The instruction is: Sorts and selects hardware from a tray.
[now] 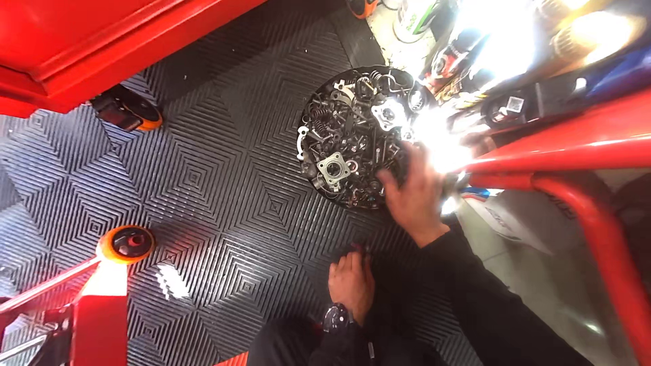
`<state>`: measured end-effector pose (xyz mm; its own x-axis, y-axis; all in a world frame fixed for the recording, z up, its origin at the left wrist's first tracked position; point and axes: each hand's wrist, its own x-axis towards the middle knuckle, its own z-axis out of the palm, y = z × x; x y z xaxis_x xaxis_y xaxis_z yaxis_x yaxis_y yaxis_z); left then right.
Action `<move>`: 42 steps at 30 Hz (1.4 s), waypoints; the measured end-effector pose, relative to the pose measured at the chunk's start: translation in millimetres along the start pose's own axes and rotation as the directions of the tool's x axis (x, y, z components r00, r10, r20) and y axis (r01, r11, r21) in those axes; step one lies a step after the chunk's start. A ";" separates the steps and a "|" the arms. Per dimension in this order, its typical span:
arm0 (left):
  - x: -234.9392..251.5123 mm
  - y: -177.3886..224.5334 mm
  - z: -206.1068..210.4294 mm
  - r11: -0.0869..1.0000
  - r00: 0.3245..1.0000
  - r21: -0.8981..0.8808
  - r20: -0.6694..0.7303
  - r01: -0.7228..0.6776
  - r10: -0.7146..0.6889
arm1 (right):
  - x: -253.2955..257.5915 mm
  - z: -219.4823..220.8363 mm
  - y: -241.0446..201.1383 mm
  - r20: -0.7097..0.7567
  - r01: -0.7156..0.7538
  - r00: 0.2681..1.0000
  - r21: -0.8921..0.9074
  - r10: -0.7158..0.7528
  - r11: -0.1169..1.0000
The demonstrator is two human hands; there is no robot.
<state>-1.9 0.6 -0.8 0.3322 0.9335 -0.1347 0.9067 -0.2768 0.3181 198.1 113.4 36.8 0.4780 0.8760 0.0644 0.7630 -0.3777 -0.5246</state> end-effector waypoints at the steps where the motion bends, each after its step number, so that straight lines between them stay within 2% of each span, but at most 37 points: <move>1: 0.0 -0.2 0.2 1.000 1.000 -0.005 0.001 -0.003 0.003 | -5.1 2.3 -10.2 0.033 0.032 0.999 -0.008 -0.032 0.999; 3: -0.3 -0.1 0.5 1.000 1.000 -0.008 0.000 -0.008 0.008 | -15.3 15.7 -23.2 0.112 0.113 0.988 -0.044 -0.107 0.993; 5: -0.7 0.7 0.1 1.000 1.000 -0.011 0.003 -0.008 0.008 | -20.6 27.4 -20.5 0.155 0.135 0.981 -0.094 -0.119 0.986; 12: 0.7 3.3 -1.5 1.000 1.000 0.004 0.025 0.012 -0.012 | -5.7 4.4 19.1 -0.012 0.059 0.998 -0.036 -0.059 0.998; 14: 1.4 1.9 -0.9 1.000 1.000 0.003 0.017 0.009 -0.009 | -4.2 -0.2 15.6 -0.059 0.108 0.992 0.009 -0.108 0.994; 16: 0.5 1.0 0.8 1.000 1.000 -0.010 0.000 0.002 -0.002 | -7.7 -3.6 1.5 -0.072 0.220 0.974 0.058 -0.215 0.974; 17: 0.1 0.8 1.0 1.000 1.000 -0.018 0.001 0.002 -0.002 | -9.0 -3.2 -6.2 -0.039 0.285 0.958 0.077 -0.283 0.955; 19: 0.3 -0.1 0.2 1.000 1.000 -0.025 0.017 0.002 -0.002 | -10.4 3.3 -17.8 0.155 0.393 0.901 0.099 -0.405 0.914; 21: 0.5 0.2 0.2 1.000 1.000 -0.029 0.015 0.003 -0.003 | -10.3 15.7 -19.0 0.350 0.453 0.821 0.084 -0.452 0.887; 22: 0.4 0.3 0.5 1.000 1.000 -0.028 0.010 0.002 -0.002 | -9.6 21.3 -17.1 0.398 0.475 0.792 0.072 -0.462 0.877; 29: 2.4 0.4 -2.9 1.000 0.999 -0.021 0.035 -0.008 0.008 | 2.3 25.0 2.8 0.455 0.557 0.699 0.138 -0.551 0.819; 33: 1.8 -0.1 -1.6 1.000 0.999 -0.025 0.042 -0.017 0.018 | 3.7 25.2 -1.6 0.483 0.556 0.714 0.050 -0.507 0.830; 37: 1.2 0.1 -1.8 0.999 0.999 -0.034 0.037 -0.009 0.010 | 1.6 15.1 -2.5 0.427 0.497 0.781 0.019 -0.456 0.868; 40: 1.1 0.9 -2.7 0.999 0.999 -0.041 0.039 -0.005 0.007 | 3.5 -2.0 -2.1 0.442 0.476 0.796 -0.037 -0.413 0.878; 42: 2.1 0.3 -2.3 0.999 0.999 -0.042 0.038 -0.008 0.010 | 7.9 -8.6 -2.1 0.397 0.442 0.828 -0.024 -0.397 0.897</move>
<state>-1.5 3.0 1.1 0.3511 0.9212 -0.1675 0.8921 -0.2748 0.3587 204.0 118.6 45.7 -0.0800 0.9939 -0.0754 0.9058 0.0409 -0.4217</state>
